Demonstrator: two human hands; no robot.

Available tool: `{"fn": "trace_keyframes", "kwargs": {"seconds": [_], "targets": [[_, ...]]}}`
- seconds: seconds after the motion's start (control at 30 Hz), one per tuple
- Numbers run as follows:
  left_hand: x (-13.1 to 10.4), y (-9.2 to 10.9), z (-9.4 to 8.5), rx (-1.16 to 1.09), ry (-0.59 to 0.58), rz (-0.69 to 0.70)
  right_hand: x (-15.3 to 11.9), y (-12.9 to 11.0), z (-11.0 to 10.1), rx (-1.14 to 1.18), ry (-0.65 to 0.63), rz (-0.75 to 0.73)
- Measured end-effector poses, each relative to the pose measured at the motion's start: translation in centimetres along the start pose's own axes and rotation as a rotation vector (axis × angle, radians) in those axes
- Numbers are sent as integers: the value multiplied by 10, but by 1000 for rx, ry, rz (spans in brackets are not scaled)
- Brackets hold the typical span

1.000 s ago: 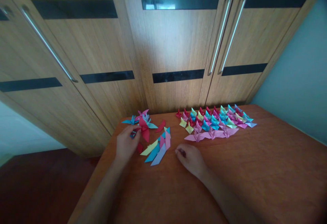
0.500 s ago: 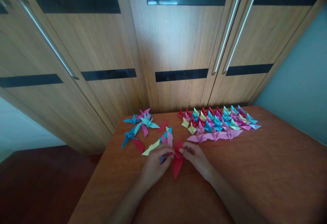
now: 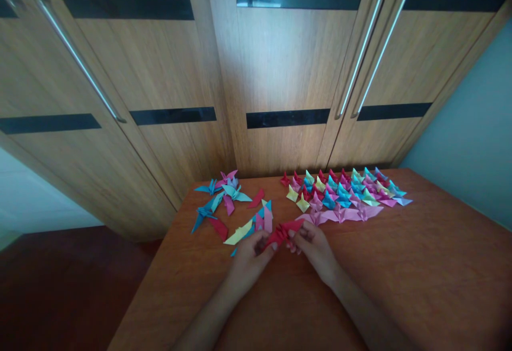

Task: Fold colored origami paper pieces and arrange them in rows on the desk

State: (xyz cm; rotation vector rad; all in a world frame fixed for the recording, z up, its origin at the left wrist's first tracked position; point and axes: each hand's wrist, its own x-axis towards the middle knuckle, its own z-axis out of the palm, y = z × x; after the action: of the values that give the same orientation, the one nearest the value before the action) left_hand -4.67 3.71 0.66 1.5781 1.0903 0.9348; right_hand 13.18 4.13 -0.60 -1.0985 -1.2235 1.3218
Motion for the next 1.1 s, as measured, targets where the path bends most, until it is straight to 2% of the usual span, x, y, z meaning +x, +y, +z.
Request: {"fn": "trace_keyframes", "kwargs": {"seconds": [0.13, 0.3, 0.37, 0.53, 0.63, 0.77, 0.93, 1.1], "targets": [[2, -1, -3, -137, -36, -7, -2, 1, -2, 66, -101, 11], [2, 5, -8, -121, -36, -46, 0, 0, -9, 84, -11, -13], [1, 7, -9, -72, -47, -44, 0, -3, -11, 55, -13, -13], [-1, 8, -10, 81, -111, -10, -2, -8, -10, -37, -208, 58], [-2, 9, -11, 165, -102, 3, -3, -7, -10, -62, -316, 54], [-3, 9, -13, 195, -96, -2, -4, -4, -10, -77, -363, 49], [-4, 12, -12, 60, -154, -13, -5, -8, -9, -98, -305, 85], [-6, 15, -12, -299, -198, -187, -8, -10, -11, 87, -310, 105]]}}
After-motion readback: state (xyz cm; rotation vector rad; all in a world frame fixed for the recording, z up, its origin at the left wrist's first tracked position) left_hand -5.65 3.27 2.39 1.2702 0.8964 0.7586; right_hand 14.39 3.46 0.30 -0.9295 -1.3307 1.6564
